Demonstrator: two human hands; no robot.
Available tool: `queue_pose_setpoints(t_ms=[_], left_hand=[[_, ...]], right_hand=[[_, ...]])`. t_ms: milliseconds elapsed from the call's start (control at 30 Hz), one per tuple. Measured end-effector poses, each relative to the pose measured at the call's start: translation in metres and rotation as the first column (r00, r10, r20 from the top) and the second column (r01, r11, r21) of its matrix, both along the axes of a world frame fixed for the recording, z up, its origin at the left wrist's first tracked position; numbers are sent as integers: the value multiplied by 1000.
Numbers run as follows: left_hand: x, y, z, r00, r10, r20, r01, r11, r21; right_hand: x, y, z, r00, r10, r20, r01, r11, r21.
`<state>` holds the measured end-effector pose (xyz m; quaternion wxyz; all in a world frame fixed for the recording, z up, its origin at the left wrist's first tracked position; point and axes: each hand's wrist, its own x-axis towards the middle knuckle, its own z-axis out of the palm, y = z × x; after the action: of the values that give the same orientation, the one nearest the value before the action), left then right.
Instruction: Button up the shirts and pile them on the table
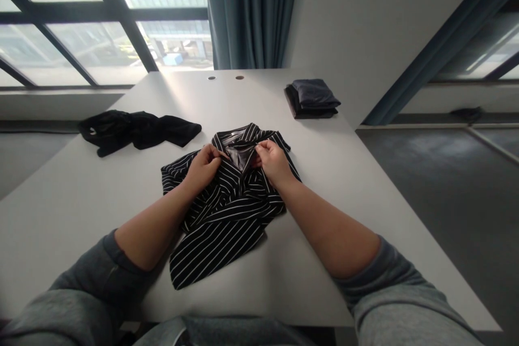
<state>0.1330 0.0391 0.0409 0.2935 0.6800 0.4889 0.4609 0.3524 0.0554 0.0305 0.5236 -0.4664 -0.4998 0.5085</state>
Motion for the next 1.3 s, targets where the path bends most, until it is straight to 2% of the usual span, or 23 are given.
queue_pose_setpoints(t_ms=[33, 100, 167, 267, 367, 400, 467, 567, 633, 700, 800, 867, 967, 1100, 1300], left_hand=[[-1, -2, 4, 995, -43, -94, 47, 998, 35], [0, -7, 11, 949, -184, -257, 216, 971, 100], [4, -12, 15, 891, -315, -326, 362, 928, 93], [9, -16, 13, 864, -431, -259, 431, 900, -61], [10, -14, 6, 850, -518, -92, 496, 847, -190], [10, -13, 5, 854, -519, -42, 501, 841, -204], [9, -11, 2, 896, -444, -10, 433, 879, -202], [11, -10, 1, 961, -248, -123, 232, 964, -130], [13, -11, 1, 974, -179, -141, 167, 982, -92], [14, -12, 1, 974, -222, -51, 213, 967, -136], [11, -10, -2, 910, -340, 238, 399, 874, -277], [8, -7, -5, 841, -335, 424, 488, 809, -329], [5, -3, -10, 775, -254, 578, 531, 758, -379], [5, -1, -14, 754, -197, 627, 526, 752, -396], [7, -1, -13, 793, -270, 546, 494, 810, -316]], right_hand=[[0, 0, 1, 1000, 15, -23, -15, 1000, -11], [-2, -1, 3, 998, 47, -49, -48, 999, -12], [-3, -4, 5, 996, 61, -62, -61, 998, 2], [-4, -6, 8, 998, 37, -50, -33, 998, 62], [-5, -9, 12, 1000, 27, -12, -25, 991, 133], [-5, -11, 14, 1000, 26, 13, -28, 987, 157], [-6, -17, 20, 994, -19, 106, -5, 975, 222], [-6, -28, 29, 946, -122, 302, 21, 948, 318], [-8, -33, 32, 904, -94, 416, -42, 951, 307], [-9, -35, 32, 868, -30, 496, -116, 958, 261], [-10, -33, 28, 850, 8, 527, -150, 962, 228], [-9, -31, 25, 865, 22, 501, -155, 962, 225], [-8, -28, 22, 886, 39, 462, -160, 961, 227], [-8, -30, 22, 891, 46, 452, -174, 954, 245], [-8, -38, 29, 812, -45, 581, -233, 888, 395]])
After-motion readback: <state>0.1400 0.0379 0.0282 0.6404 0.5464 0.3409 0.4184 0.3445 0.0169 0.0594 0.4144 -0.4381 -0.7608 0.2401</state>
